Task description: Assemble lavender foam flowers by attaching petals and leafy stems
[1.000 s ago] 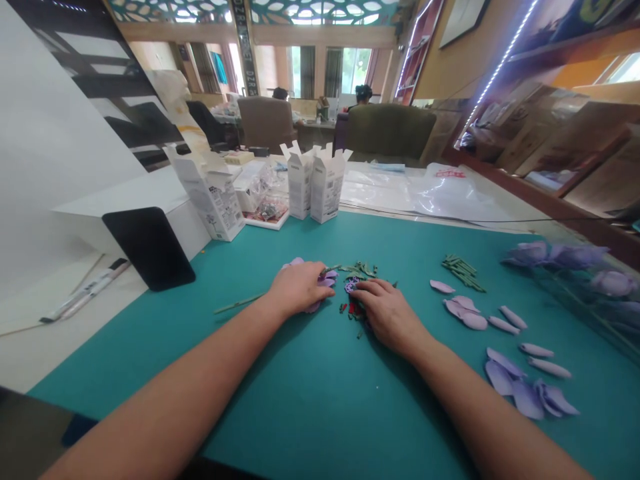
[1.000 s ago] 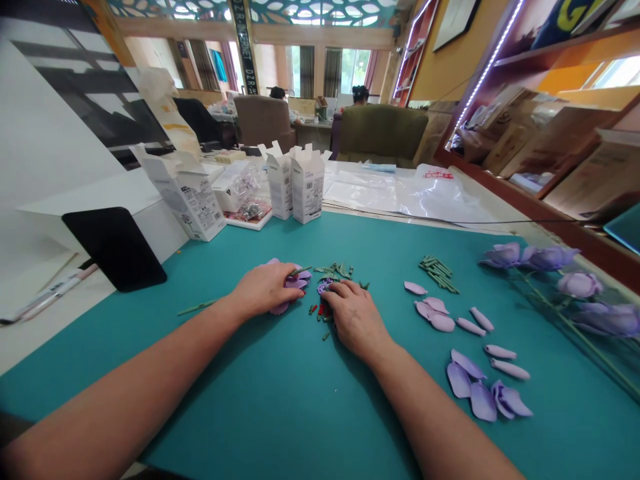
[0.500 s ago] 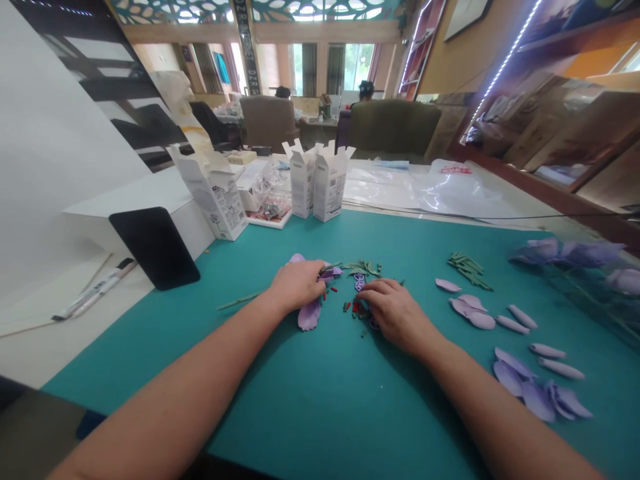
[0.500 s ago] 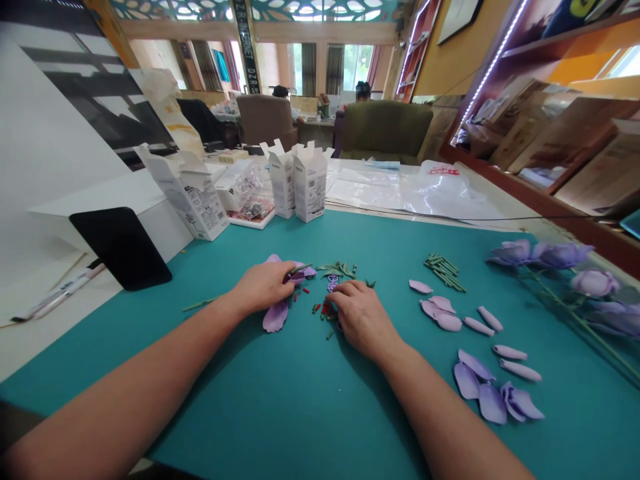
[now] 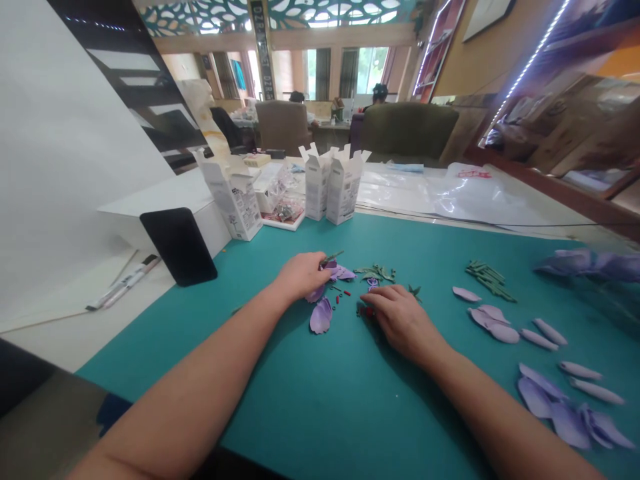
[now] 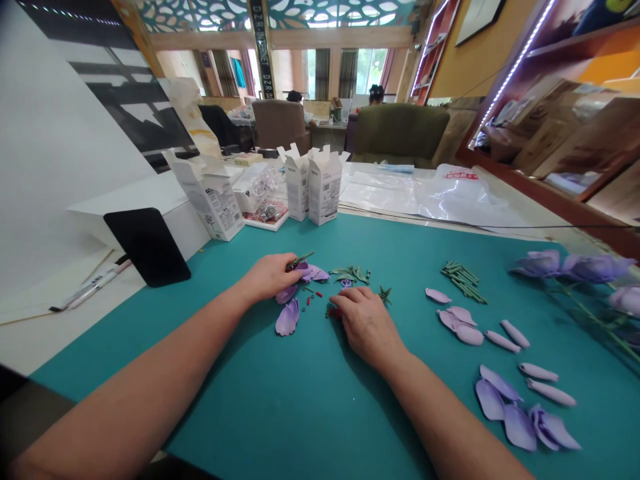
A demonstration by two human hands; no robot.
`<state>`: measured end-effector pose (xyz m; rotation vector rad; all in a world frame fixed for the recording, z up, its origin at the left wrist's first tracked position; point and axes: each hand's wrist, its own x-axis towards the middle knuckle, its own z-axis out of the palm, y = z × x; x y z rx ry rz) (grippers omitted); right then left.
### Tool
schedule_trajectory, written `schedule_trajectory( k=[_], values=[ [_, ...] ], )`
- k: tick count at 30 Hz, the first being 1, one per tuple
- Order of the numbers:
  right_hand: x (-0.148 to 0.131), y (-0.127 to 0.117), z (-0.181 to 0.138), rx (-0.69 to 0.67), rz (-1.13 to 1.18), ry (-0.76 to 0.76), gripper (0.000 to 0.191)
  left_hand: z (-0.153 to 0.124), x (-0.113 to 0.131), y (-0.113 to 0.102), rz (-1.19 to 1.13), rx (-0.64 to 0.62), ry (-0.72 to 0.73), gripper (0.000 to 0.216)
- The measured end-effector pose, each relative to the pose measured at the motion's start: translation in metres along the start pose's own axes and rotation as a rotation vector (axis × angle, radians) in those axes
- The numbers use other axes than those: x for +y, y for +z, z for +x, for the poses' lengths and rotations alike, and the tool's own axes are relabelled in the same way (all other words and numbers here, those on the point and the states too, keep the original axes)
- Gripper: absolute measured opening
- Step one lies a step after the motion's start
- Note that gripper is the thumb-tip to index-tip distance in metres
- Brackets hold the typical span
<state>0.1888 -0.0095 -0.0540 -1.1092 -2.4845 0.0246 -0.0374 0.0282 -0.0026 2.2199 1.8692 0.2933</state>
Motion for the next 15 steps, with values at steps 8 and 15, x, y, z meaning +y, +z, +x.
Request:
schedule_trajectory(
  k=[8,15],
  values=[
    [-0.022,-0.001,0.05,-0.164,-0.167,0.028,0.028,0.0,-0.003,0.0,0.004,-0.002,-0.009,0.031],
    [-0.035,0.01,0.082,-0.313,-0.288,0.161,0.025,0.002,-0.009,0.003,0.039,-0.005,-0.017,0.031]
  ],
)
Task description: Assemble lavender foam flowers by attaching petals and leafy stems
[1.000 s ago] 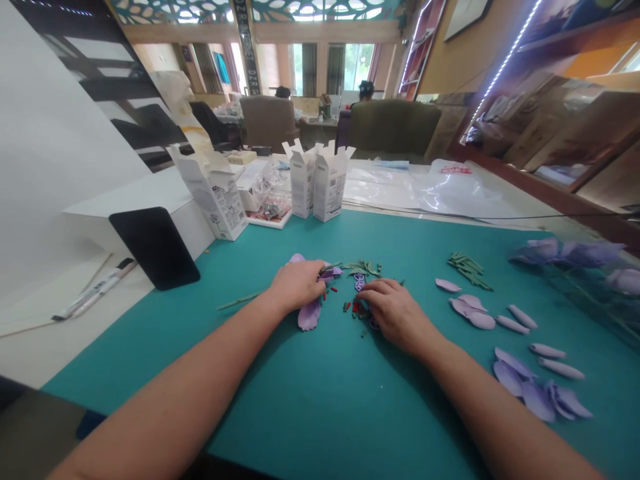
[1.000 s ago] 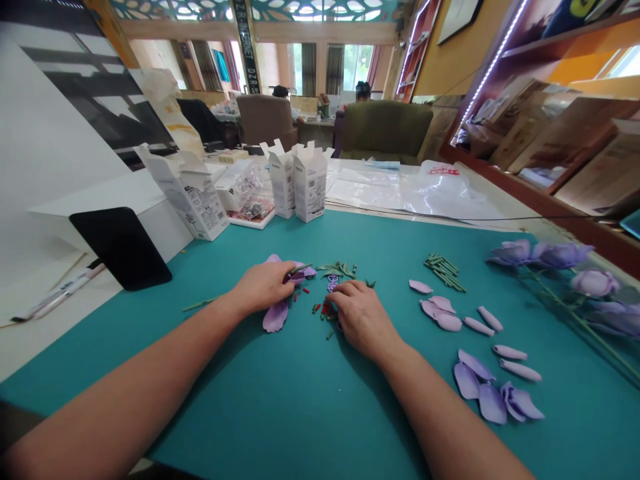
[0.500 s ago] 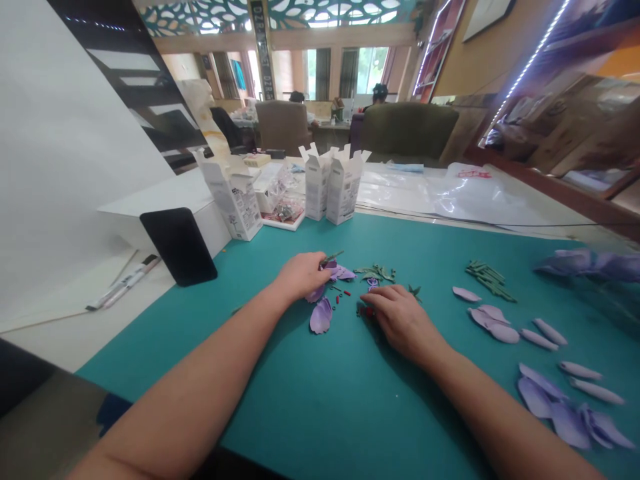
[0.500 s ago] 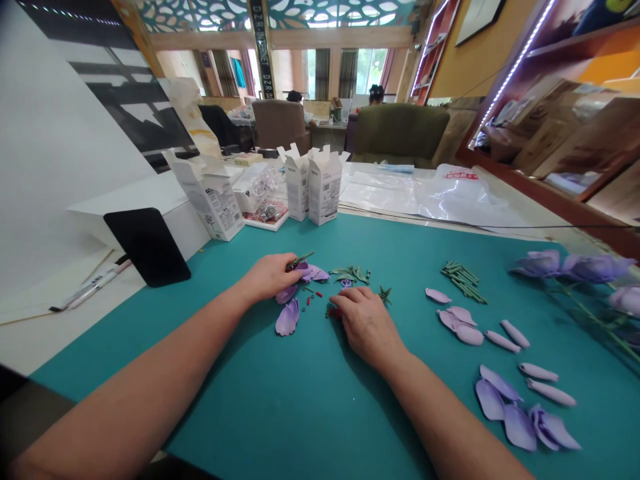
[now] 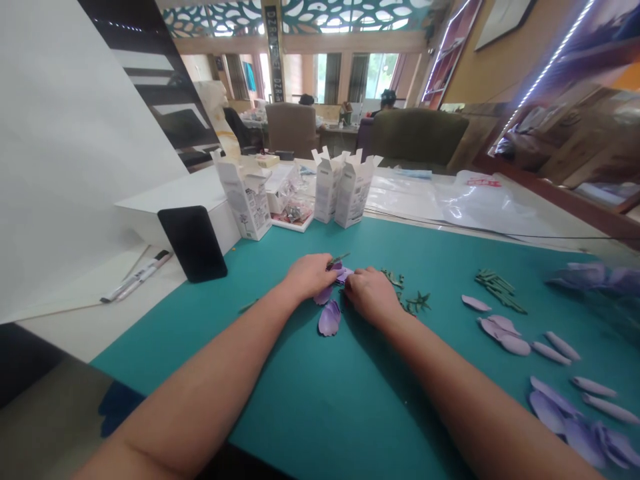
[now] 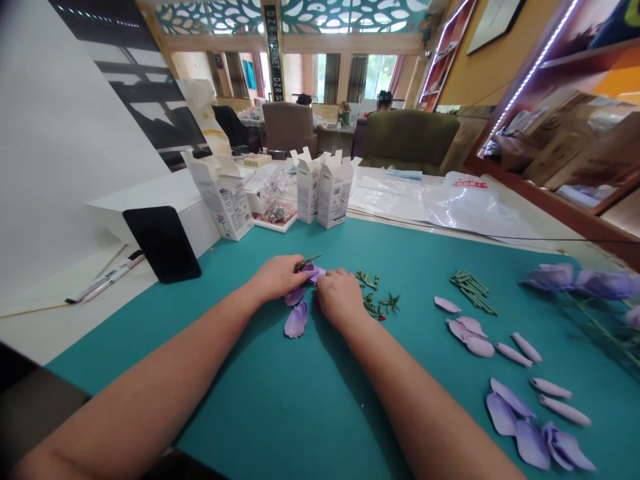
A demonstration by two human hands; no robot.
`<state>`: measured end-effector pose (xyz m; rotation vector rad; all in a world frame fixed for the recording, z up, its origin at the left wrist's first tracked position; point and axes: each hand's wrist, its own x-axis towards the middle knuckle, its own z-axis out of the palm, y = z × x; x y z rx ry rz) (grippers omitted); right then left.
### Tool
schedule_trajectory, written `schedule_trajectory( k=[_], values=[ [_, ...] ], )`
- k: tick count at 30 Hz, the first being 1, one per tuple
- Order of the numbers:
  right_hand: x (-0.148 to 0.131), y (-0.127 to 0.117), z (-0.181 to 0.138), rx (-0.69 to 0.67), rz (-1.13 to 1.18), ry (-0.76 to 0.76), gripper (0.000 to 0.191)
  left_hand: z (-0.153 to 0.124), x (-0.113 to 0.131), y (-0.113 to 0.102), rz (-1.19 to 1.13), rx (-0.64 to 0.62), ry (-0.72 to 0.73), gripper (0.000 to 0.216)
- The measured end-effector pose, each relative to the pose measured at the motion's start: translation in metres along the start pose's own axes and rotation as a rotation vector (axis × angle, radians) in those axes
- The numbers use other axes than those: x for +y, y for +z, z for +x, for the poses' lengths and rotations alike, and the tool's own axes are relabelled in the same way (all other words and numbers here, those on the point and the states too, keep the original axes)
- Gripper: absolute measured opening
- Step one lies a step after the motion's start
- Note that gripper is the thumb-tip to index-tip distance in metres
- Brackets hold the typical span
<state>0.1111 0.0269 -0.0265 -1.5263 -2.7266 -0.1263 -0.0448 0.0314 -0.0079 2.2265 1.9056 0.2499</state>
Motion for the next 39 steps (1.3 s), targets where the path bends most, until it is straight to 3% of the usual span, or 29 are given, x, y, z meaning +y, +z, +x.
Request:
schedule_trajectory(
  k=[9,18,25,30,39],
  values=[
    [0.006,-0.001,-0.003,-0.041,-0.004,0.028,0.021,-0.004,0.006,0.007,0.042,-0.045,0.045,0.028],
    [0.017,0.0,-0.03,0.044,0.105,0.044,0.017,-0.011,0.016,0.006,0.016,-0.078,0.114,0.032],
    [0.038,-0.006,-0.053,0.258,0.785,0.267,0.004,-0.017,0.026,-0.001,-0.143,-0.08,0.218,0.043],
    [0.046,-0.01,-0.068,0.293,1.335,0.328,0.029,-0.025,0.041,0.001,-0.196,-0.086,0.342,0.035],
    [0.052,-0.007,-0.076,0.365,1.674,0.404,0.026,-0.034,0.053,0.005,-0.196,-0.045,0.405,0.029]
  ],
)
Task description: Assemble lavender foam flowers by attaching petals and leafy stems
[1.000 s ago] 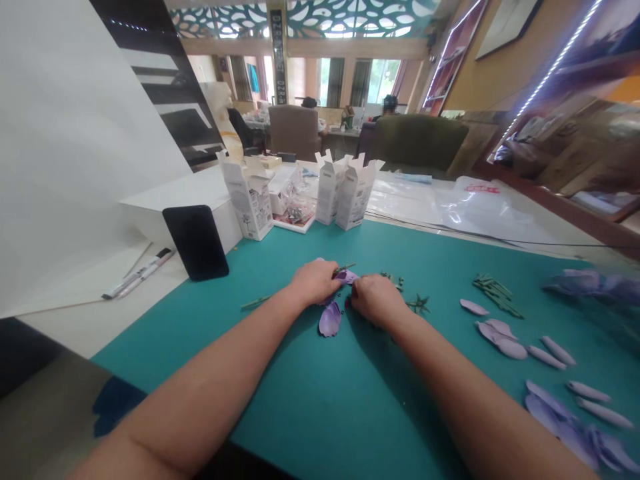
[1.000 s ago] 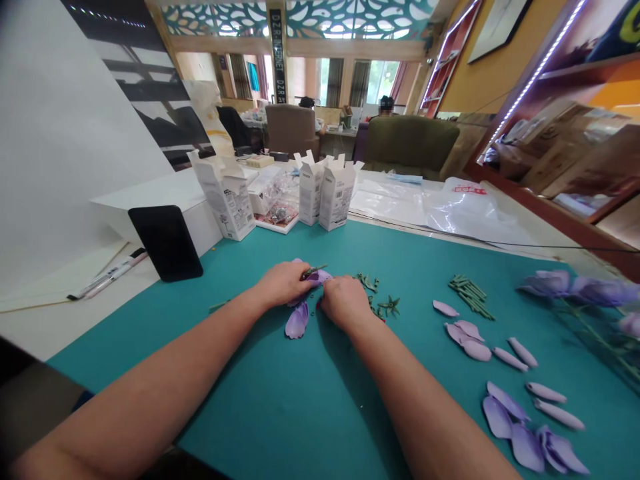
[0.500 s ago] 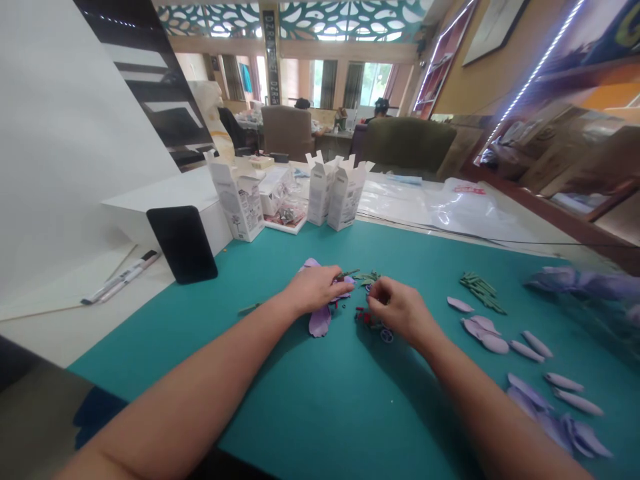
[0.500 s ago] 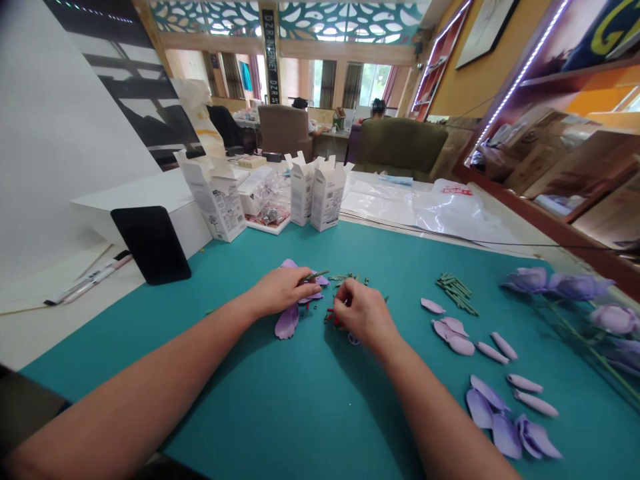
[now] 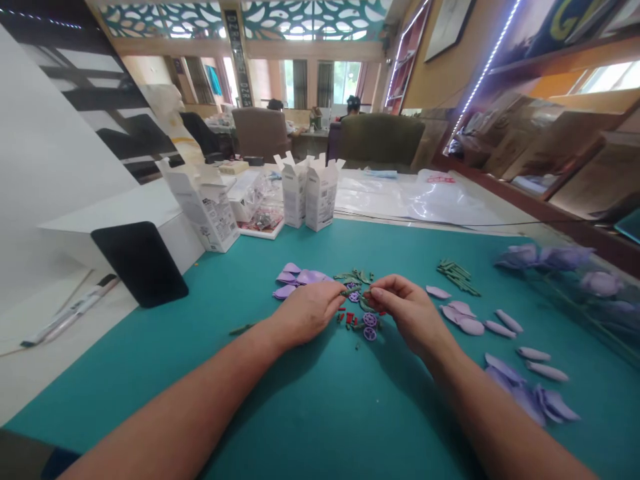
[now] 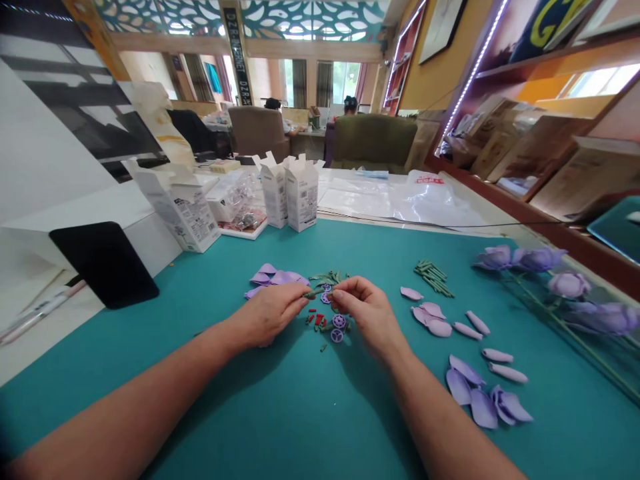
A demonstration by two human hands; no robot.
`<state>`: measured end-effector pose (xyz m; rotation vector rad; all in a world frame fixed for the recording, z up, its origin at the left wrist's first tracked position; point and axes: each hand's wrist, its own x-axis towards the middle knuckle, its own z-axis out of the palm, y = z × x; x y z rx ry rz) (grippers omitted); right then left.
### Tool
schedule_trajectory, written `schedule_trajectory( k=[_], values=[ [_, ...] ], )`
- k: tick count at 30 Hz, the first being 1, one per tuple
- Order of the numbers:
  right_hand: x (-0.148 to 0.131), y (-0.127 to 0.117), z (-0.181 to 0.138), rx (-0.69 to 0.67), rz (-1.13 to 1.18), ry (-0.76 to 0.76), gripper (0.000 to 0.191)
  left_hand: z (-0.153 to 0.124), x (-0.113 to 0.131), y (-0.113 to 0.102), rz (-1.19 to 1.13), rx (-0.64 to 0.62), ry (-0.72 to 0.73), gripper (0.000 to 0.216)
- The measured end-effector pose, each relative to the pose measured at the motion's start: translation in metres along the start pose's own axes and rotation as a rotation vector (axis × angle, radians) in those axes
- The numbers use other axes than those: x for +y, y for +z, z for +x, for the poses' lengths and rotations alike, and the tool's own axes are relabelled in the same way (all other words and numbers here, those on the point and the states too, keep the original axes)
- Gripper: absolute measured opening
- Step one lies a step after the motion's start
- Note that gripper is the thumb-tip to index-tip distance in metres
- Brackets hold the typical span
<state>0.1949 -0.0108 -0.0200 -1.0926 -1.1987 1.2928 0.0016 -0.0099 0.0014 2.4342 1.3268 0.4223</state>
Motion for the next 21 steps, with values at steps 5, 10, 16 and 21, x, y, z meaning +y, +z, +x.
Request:
schedule_trajectory(
  k=[5,10,16,21],
  values=[
    [0.0036,-0.0014,0.0027,-0.012,0.05,0.014,0.025,0.0005,0.0047,-0.0037,-0.037,-0.037,-0.027,0.029],
    [0.0077,-0.0033,0.0047,-0.03,0.064,0.049,0.027,-0.0001,0.0076,-0.0045,-0.036,-0.056,-0.019,0.03],
    [0.0039,0.0006,0.0021,-0.03,0.071,0.058,0.029,0.0003,0.006,-0.0024,-0.019,-0.055,0.001,0.03],
    [0.0015,0.0029,0.0007,-0.024,0.078,0.057,0.029,0.0006,0.0053,-0.0023,0.002,-0.046,0.017,0.03]
  ],
)
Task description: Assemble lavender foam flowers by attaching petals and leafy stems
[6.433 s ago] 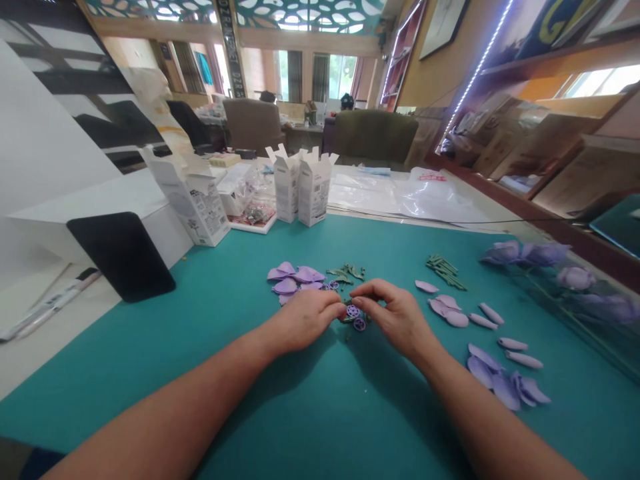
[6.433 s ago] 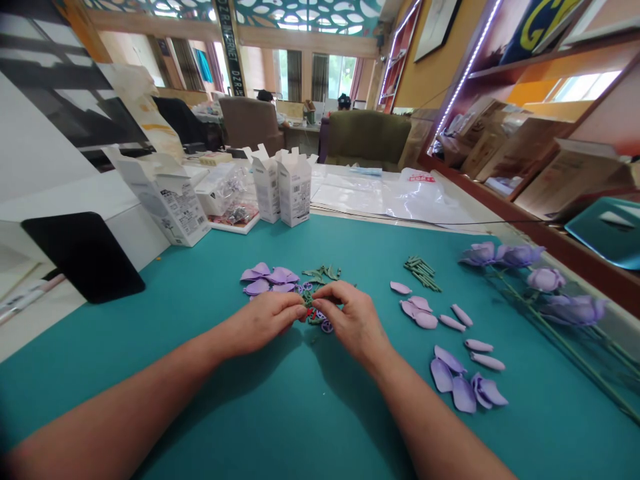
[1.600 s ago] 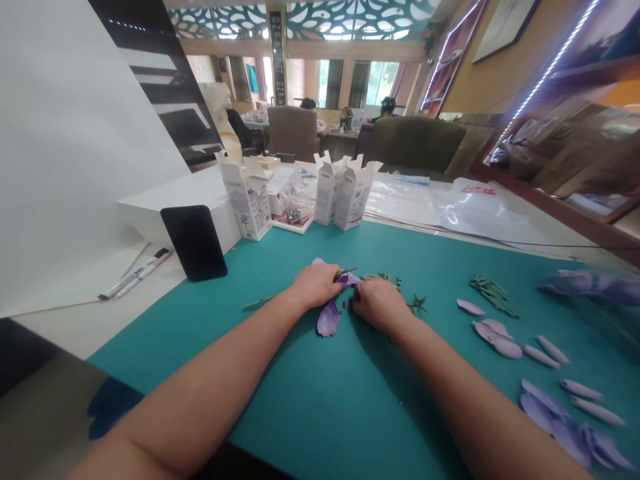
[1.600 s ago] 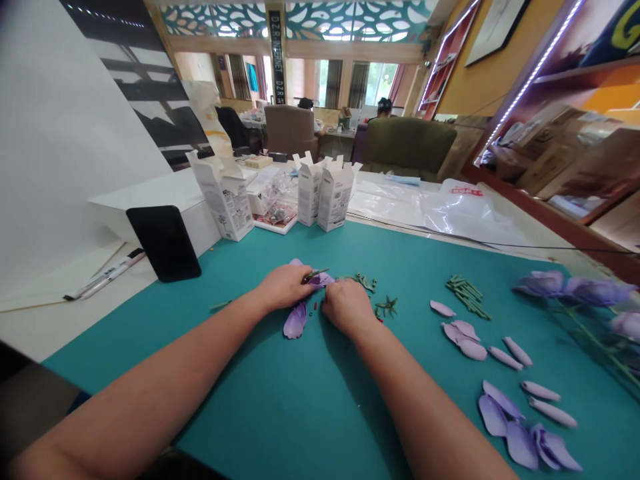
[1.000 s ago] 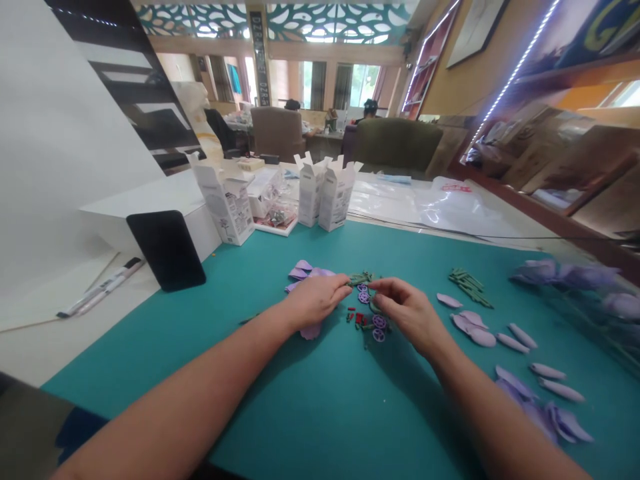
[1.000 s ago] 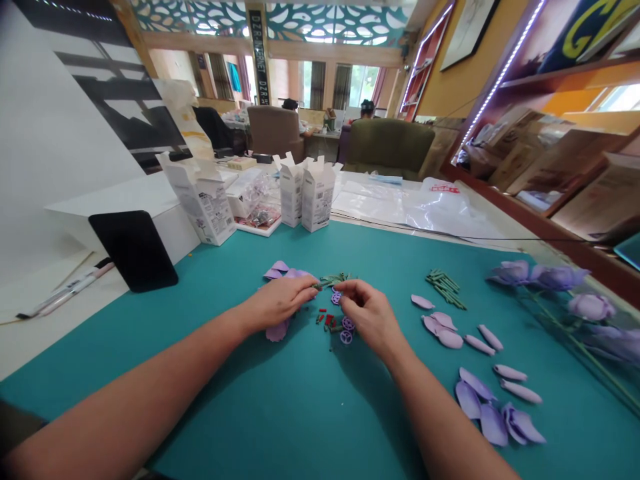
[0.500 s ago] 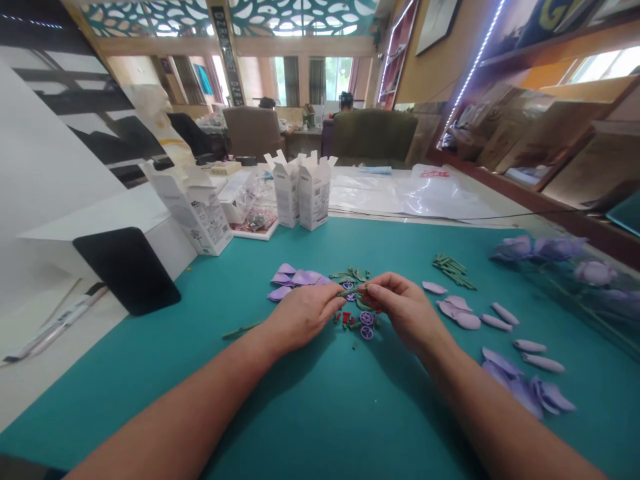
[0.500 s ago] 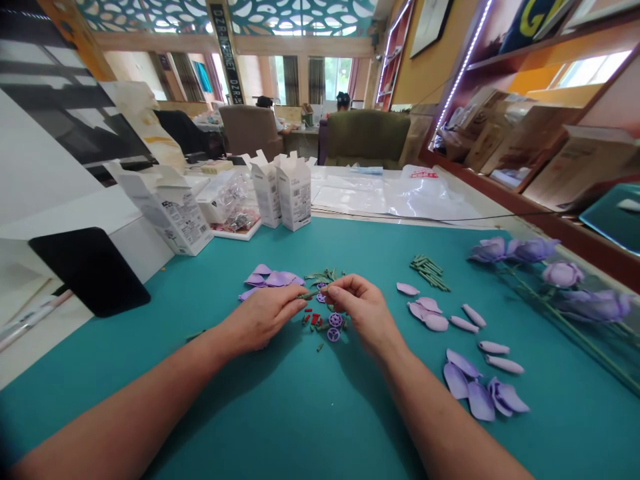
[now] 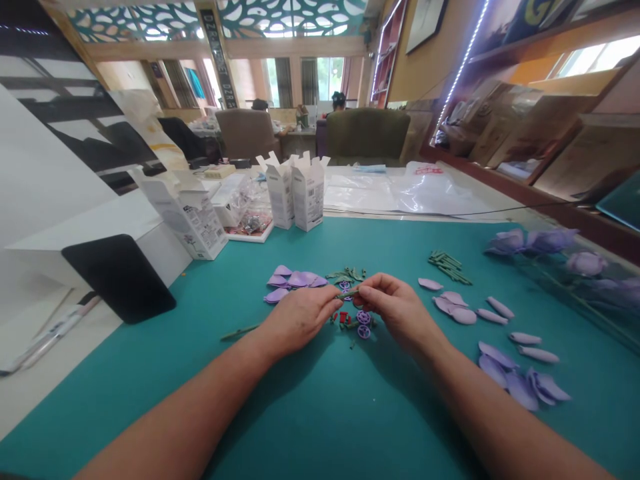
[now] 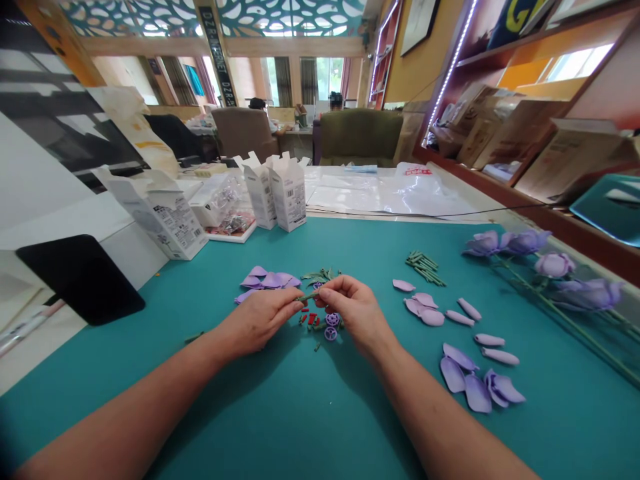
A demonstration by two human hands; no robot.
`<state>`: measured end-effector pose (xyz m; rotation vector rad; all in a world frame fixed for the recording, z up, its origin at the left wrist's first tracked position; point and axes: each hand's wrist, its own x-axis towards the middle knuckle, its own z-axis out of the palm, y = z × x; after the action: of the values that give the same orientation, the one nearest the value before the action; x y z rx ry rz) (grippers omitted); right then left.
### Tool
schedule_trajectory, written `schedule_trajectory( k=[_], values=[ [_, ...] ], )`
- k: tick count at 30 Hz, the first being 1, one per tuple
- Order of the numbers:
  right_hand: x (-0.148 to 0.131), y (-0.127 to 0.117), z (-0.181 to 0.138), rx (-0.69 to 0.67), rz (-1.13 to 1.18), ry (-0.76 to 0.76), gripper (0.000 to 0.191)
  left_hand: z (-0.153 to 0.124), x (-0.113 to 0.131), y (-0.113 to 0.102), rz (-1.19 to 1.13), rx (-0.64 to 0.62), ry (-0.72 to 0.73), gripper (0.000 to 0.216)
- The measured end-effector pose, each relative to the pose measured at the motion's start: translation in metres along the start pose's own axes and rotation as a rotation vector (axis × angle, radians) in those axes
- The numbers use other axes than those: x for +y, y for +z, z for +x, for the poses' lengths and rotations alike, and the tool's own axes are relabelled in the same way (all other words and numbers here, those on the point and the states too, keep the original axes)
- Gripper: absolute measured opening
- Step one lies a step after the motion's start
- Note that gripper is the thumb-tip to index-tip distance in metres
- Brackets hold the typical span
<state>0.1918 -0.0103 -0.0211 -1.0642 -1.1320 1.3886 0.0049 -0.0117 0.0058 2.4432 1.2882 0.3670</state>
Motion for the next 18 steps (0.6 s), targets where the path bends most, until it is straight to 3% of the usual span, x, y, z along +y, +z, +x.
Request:
schedule_trajectory(
  k=[18],
  values=[
    [-0.0043,0.0031,-0.0026,0.02,-0.084,-0.039,0.029,-0.0004,0.0058,0.0,0.107,-0.037,-0.039,0.03]
  ],
)
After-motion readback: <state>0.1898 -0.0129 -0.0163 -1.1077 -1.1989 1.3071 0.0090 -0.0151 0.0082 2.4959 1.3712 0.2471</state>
